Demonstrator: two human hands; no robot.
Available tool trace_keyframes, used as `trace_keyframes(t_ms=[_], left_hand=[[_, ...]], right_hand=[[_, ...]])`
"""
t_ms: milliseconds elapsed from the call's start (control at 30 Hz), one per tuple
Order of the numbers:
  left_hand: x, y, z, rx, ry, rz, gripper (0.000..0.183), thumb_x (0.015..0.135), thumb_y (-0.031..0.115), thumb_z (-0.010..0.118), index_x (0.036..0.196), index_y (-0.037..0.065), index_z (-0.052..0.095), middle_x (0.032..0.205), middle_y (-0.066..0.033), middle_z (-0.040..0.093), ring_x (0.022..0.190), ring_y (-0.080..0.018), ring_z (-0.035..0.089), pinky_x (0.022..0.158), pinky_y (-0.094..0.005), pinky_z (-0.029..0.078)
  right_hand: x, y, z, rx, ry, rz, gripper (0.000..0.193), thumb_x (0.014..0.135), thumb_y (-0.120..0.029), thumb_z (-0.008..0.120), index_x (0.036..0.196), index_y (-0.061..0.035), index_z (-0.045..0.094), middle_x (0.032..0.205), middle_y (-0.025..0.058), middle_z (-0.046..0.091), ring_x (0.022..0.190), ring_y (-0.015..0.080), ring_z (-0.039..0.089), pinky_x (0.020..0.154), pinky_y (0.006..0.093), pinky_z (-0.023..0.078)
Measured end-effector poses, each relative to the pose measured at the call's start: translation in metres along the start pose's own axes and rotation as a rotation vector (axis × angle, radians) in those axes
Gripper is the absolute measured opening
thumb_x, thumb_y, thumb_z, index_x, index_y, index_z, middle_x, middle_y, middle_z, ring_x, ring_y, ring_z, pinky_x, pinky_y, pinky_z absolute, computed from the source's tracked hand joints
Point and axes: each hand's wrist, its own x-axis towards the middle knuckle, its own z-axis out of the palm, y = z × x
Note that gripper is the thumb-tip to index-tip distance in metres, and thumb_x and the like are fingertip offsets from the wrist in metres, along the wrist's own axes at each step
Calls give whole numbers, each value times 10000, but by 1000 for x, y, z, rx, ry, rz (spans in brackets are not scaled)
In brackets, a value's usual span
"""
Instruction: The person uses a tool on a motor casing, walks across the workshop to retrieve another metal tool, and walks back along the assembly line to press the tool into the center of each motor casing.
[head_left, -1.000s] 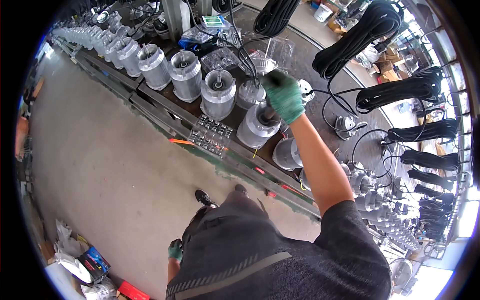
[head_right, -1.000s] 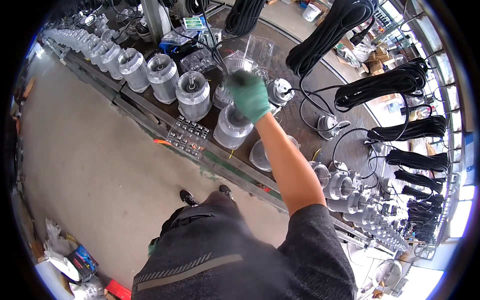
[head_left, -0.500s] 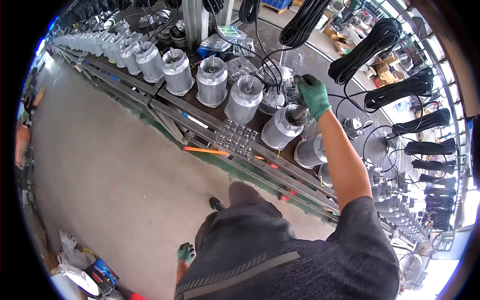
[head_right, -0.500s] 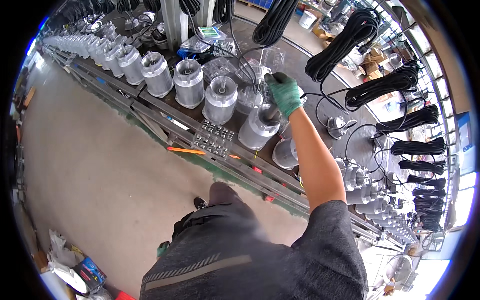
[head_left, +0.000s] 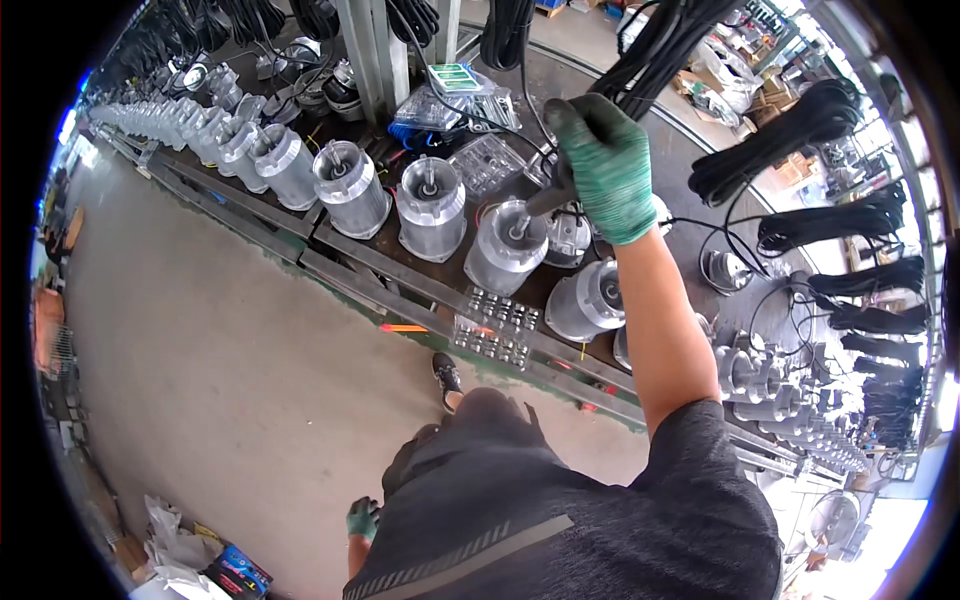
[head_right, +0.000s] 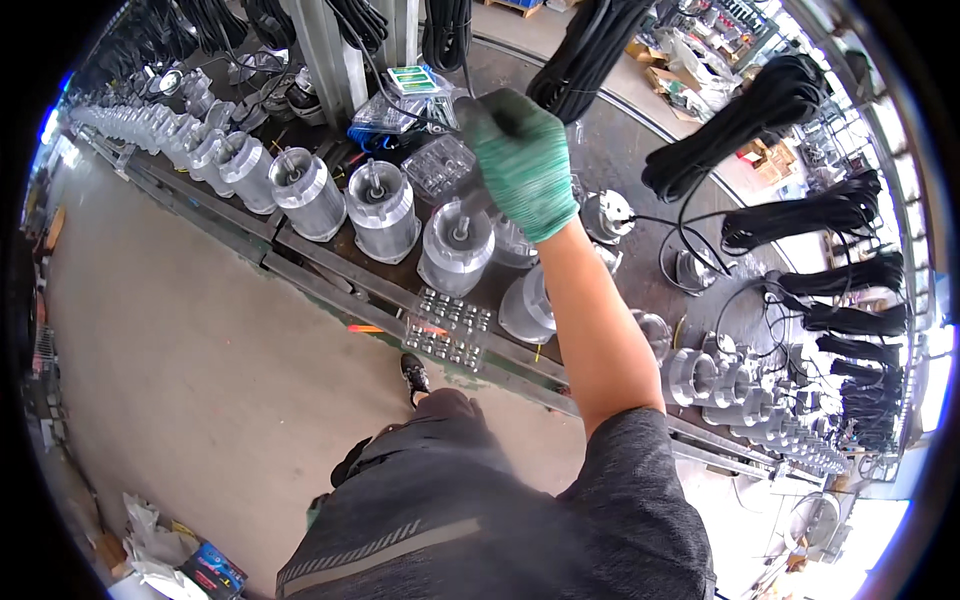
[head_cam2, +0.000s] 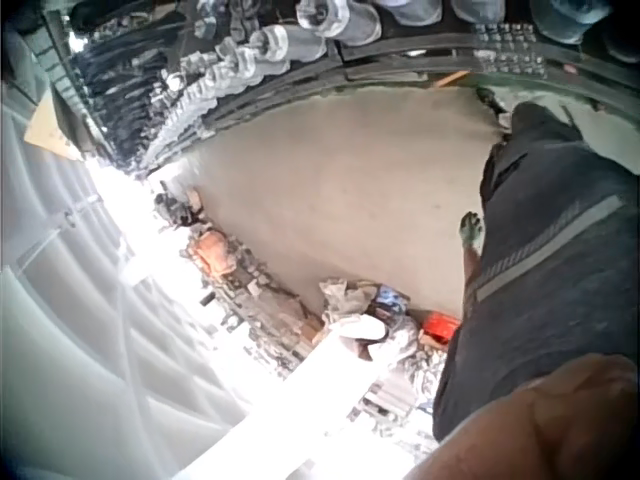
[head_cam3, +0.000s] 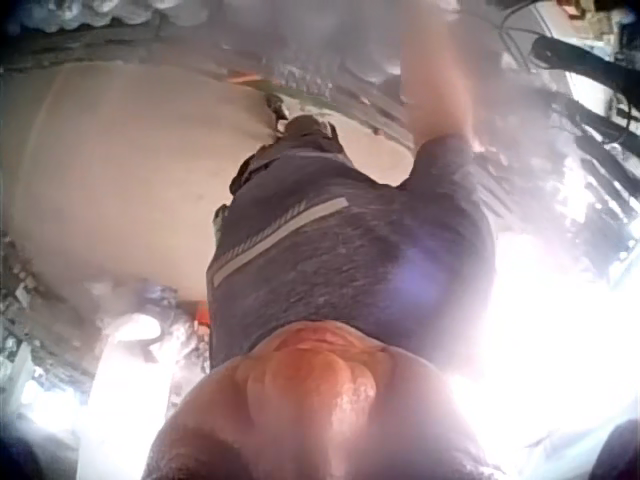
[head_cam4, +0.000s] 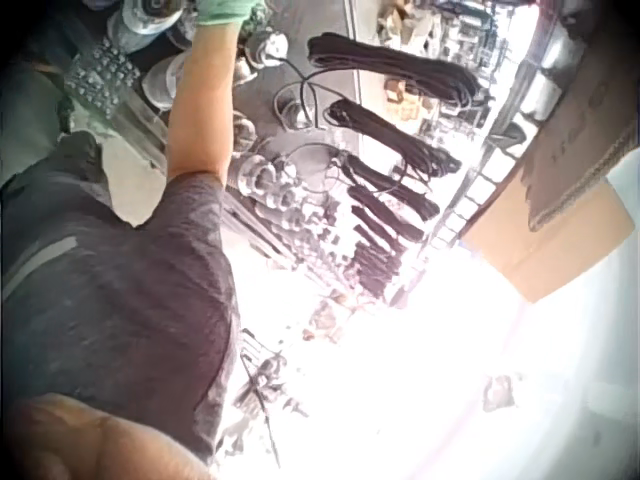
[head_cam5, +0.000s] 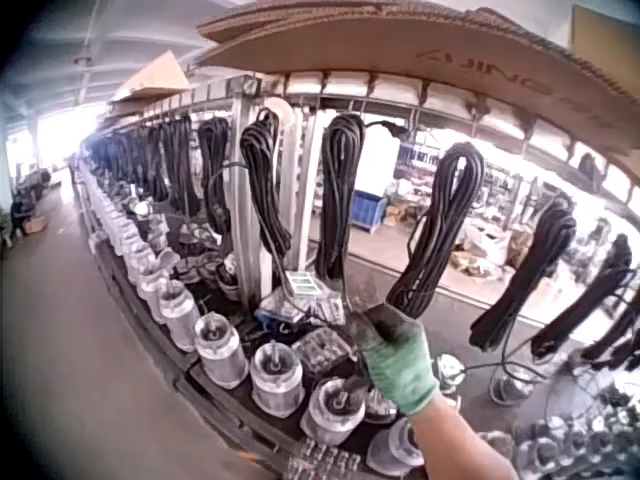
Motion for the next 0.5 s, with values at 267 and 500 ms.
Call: trace_keyframes(t_ms=[267,500], left_hand=[[-44,170,55,185,18,130,312,959,334,564,1218,160,564,1113,-59,664,986,-241,628,799,-444,478],[-24,206,59,438,8,42,313,958,324,564,1216,146,573,1100,-60,667,964,-233,627,766,-430,484]], right_hand=[[34,18,7,-213,-18,64,249,926,-256,658,935,-8,650,720,43,611,564,101,539,497,279,475],[42,66,24,-433,8,-75,200,893,-204,676,867,-11,630,702,147,609,606,208,548,604,343,484]])
